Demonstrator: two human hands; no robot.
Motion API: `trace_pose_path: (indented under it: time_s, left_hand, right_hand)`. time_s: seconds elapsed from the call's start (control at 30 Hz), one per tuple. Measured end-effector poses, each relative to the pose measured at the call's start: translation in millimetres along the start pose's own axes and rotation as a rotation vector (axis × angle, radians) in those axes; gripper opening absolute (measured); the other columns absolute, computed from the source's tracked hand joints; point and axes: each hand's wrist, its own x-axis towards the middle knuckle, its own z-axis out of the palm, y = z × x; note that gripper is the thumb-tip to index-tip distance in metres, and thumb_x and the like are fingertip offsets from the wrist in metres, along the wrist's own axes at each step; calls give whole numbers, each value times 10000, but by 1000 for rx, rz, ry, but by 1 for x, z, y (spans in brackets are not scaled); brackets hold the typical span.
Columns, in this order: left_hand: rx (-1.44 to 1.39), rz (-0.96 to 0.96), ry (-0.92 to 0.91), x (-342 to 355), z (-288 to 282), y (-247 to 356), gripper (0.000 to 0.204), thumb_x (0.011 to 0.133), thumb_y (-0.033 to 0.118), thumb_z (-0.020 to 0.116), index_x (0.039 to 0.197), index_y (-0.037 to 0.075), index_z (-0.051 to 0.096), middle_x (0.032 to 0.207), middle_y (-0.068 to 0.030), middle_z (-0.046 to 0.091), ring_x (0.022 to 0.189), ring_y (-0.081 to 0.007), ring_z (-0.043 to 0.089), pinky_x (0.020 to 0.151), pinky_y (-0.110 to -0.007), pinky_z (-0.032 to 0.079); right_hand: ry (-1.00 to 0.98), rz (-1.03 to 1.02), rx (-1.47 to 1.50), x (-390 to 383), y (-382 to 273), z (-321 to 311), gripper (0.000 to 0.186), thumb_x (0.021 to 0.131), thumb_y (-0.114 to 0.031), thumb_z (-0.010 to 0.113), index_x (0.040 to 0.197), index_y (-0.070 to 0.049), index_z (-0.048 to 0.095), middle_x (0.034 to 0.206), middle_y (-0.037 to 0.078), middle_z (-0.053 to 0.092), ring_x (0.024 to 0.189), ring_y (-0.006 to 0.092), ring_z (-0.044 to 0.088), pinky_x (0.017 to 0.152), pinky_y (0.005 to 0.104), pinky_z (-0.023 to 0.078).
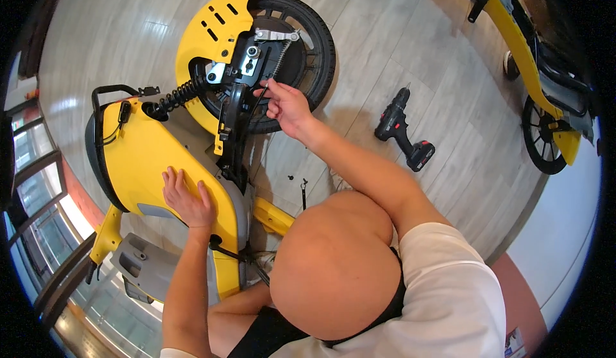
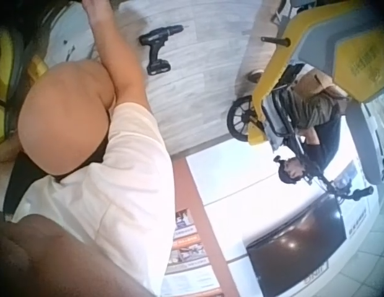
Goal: Using tools to repair or adjust components on an electric scooter.
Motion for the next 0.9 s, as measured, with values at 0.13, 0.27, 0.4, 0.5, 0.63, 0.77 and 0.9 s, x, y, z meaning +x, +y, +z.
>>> trace_pose_path:
  time_s: [0.13, 0.27, 0.4, 0.5, 0.63, 0.77, 0.9]
  left_hand:
    - [13, -2, -12, 0, 1, 1, 509, 886, 293, 526, 1312, 36, 414, 1436, -183, 373, 1382, -358, 272, 1110, -497, 163]
    - [18, 0, -11, 0, 0, 0, 508, 883, 286, 530, 1309, 34, 414, 1439, -183, 368, 1385, -359, 266, 1109, -501, 160]
    - [22, -5, -19, -1, 0, 0, 510, 877, 277, 533, 1302, 22, 415, 1439, -187, 365, 1382, -362, 268, 1104, -511, 163]
    - [9, 10, 1, 1, 2, 2, 508, 874, 275, 535, 1297, 20, 418, 1436, -189, 369, 1380, -363, 270, 1102, -510, 166]
    - [24, 9, -5, 2, 0, 4, 506, 871, 269, 538, 1294, 18, 420, 1432, -190, 373, 1376, -365, 272, 1101, -504, 171]
    - [24, 20, 2, 1, 2, 3, 504, 871, 265, 536, 1293, 15, 420, 1429, -195, 375, 1370, -370, 277, 1102, -495, 176]
    - [33, 20, 5, 1, 2, 4, 497, 879, 267, 527, 1295, 17, 420, 1430, -198, 372, 1372, -370, 273, 1105, -495, 174]
  right_hand:
    - [-26, -10, 81, 2, 6, -4, 246, 969, -274, 548, 1074, -60, 608, 935, 51, 649, 502, 58, 371, 495, 229, 343]
    - [30, -81, 0, 1, 11, 1, 235, 976, -247, 533, 1078, -47, 603, 936, 59, 650, 488, 53, 362, 475, 222, 328]
    - [43, -99, -112, 0, 10, 3, 205, 985, -224, 511, 1076, -53, 579, 937, 67, 631, 467, 58, 347, 451, 227, 301]
    - [43, -109, -148, 0, 8, 3, 198, 989, -210, 497, 1077, -50, 574, 936, 62, 630, 468, 52, 346, 448, 225, 302]
    - [46, -85, -115, -2, 8, 5, 200, 988, -213, 501, 1073, -50, 580, 926, 50, 634, 475, 44, 349, 455, 222, 312]
    - [40, -128, -278, 0, 4, 2, 212, 979, -234, 526, 1027, -48, 615, 907, 45, 648, 480, 35, 345, 462, 217, 319]
    - [75, -120, -214, -3, 3, 7, 228, 975, -245, 533, 993, -40, 632, 904, 46, 655, 479, 34, 340, 463, 218, 322]
